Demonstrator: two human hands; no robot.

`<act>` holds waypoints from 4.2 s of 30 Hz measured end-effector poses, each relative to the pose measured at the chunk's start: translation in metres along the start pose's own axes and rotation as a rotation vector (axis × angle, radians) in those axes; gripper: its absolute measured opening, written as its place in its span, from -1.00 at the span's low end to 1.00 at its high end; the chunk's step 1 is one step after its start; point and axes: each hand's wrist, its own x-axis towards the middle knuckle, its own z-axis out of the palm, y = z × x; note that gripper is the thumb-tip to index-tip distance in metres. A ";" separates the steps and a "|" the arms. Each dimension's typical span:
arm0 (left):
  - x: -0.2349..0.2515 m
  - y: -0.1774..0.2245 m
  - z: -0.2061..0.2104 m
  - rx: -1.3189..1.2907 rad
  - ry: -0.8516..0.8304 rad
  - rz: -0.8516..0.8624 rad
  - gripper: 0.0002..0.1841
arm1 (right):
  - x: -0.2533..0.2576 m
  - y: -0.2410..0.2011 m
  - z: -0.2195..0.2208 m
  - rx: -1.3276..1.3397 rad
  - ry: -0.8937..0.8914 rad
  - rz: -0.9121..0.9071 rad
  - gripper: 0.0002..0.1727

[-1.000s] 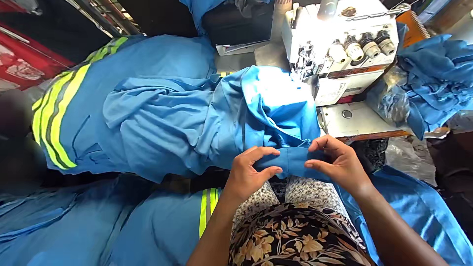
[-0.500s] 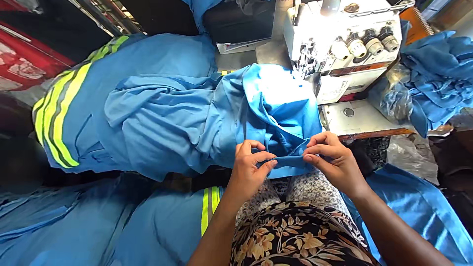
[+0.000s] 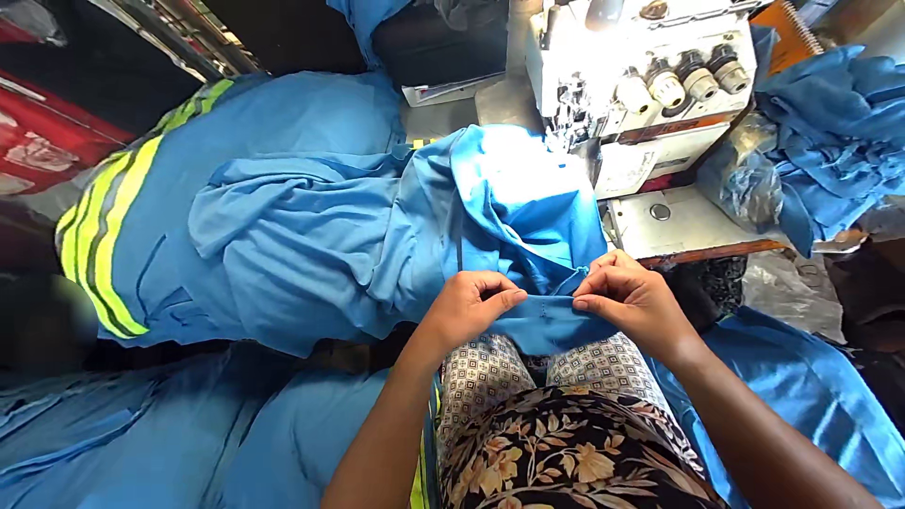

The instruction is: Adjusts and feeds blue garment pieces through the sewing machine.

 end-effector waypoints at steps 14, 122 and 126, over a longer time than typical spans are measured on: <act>0.022 0.016 -0.011 0.344 0.045 0.375 -0.35 | 0.013 0.014 -0.015 -0.288 0.051 -0.342 -0.73; 0.047 0.025 -0.030 1.041 0.141 -0.144 -0.60 | -0.084 -0.027 0.031 0.204 0.030 -0.333 -0.77; -0.002 0.075 -0.072 1.222 0.269 -0.044 -0.69 | -0.040 -0.065 0.033 0.134 0.073 -0.596 -0.86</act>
